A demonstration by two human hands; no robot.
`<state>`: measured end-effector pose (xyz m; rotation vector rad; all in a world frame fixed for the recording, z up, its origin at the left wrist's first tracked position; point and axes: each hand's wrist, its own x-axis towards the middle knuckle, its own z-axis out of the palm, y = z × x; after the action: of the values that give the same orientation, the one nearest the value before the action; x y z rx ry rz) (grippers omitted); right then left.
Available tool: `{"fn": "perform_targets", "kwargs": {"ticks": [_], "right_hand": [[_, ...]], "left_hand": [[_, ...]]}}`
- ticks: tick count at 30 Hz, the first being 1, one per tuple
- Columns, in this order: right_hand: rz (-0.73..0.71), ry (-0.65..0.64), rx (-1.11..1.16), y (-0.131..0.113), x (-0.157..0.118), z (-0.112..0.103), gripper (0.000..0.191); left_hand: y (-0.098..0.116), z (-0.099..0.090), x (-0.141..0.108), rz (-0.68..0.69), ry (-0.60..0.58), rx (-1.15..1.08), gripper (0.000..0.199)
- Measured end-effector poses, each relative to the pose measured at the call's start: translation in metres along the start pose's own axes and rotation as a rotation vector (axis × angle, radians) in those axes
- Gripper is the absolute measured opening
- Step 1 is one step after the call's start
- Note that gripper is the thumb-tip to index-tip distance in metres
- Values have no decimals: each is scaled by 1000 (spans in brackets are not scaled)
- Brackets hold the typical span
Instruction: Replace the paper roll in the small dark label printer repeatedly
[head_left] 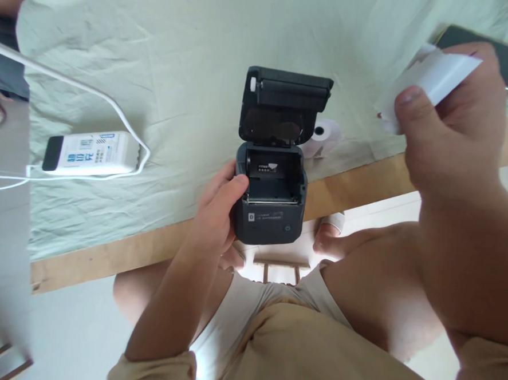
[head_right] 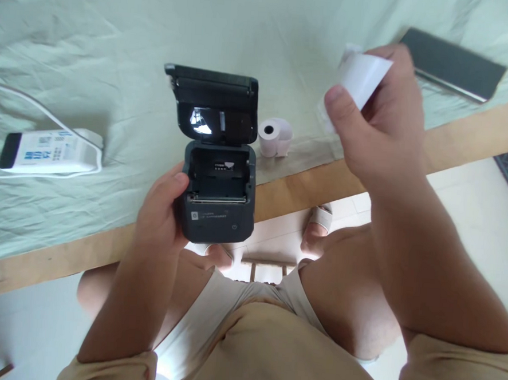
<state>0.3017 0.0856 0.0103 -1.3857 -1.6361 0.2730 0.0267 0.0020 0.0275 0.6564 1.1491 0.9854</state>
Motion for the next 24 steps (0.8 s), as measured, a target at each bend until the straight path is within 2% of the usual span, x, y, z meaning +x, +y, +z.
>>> {"fn": "perform_targets", "kwargs": {"ticks": [3, 6, 8, 12, 18, 24], "right_hand": [[52, 3, -101, 16, 6, 4, 44], [157, -140, -324, 28, 5, 8, 56], [94, -203, -360, 34, 2, 10, 61], [-90, -162, -356, 38, -1, 13, 54], [18, -124, -341, 33, 2, 16, 54], [-107, -74, -376, 40, 0, 22, 58]], "left_hand": [[0, 0, 0, 0, -10, 4, 33], [-2, -1, 3, 41, 2, 2, 33], [-4, -2, 4, 70, 18, 0, 35], [-5, -2, 6, 72, 32, 0, 41], [-3, -1, 5, 48, 36, -12, 38], [-3, -2, 4, 20, 14, -22, 40]]}}
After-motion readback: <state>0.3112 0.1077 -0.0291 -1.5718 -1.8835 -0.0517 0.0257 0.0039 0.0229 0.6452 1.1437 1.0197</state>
